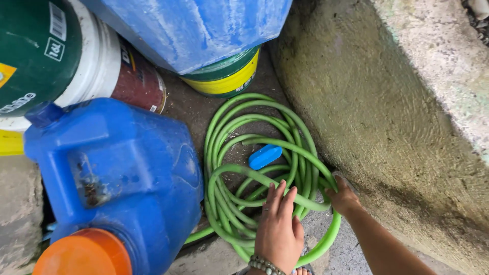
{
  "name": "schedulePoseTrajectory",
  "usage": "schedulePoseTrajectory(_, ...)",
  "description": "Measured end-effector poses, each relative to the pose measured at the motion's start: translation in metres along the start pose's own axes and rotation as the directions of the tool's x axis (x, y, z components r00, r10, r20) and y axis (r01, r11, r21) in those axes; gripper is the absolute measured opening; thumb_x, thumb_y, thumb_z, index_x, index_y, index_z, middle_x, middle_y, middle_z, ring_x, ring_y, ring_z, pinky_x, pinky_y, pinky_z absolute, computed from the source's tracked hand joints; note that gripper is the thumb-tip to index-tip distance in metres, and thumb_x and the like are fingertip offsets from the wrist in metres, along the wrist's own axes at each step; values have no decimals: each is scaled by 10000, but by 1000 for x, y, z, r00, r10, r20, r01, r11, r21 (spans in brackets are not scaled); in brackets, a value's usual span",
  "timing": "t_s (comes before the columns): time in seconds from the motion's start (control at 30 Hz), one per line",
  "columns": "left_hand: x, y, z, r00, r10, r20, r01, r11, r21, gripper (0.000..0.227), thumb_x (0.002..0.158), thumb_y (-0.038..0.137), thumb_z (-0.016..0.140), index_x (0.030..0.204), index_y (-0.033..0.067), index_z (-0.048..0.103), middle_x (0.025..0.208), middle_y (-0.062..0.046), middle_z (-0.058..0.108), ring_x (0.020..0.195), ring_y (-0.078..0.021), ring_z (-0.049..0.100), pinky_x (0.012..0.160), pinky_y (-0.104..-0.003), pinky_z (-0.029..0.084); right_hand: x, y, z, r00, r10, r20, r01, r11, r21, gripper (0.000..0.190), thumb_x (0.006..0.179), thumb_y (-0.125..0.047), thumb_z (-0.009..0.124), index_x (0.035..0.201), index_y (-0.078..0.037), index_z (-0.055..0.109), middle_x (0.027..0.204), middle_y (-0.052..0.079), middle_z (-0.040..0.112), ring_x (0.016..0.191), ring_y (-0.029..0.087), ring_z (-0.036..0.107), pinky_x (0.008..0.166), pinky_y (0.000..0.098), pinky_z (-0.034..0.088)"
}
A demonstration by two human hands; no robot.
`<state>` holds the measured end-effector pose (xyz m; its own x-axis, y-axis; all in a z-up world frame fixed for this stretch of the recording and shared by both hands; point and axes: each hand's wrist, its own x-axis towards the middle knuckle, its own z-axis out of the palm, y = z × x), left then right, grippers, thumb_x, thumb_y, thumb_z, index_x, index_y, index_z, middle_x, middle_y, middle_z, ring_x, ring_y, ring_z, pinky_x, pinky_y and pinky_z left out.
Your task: Scrubbing a green garden hose with a brush in an outdoor utility area.
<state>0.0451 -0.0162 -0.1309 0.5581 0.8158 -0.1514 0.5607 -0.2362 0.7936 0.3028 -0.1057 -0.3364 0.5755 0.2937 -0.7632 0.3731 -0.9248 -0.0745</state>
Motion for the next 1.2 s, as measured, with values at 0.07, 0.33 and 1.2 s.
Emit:
schedulePoseTrajectory(0.07,8,6,8,1000,24,-15,-24,1000,-5,601,865,64,631,1449,28,493,1574,-211,413,1484,-422,334,1175,-487,319,9,5,3,999,-38,-19,38,999,21,752,958,-416,625,1616,-293,283,1510,164,549,1405,358,531,1193,448,407)
schedulePoseTrajectory(0.33,23,12,42,998,-1,-64,-10,984,-178,592,870,73,642,1442,25,500,1540,-206,474,1451,-393,422,1149,-437,403,-60,-34,-59,998,-55,31,55,998,-14,485,940,-382,643,1403,-252,575,1341,141,670,1293,329,641,1119,460,495)
schedulePoseTrajectory(1.2,43,118,-46,917,-285,278,395,551,-735,964,767,-130,487,1606,291,266,1043,-48,623,610,-103,598,498,-294,598,-286,-62,-280,510,-438,-741,608,793,-51,326,920,-185,729,1242,-146,703,1260,100,656,1020,215,712,690,323,612)
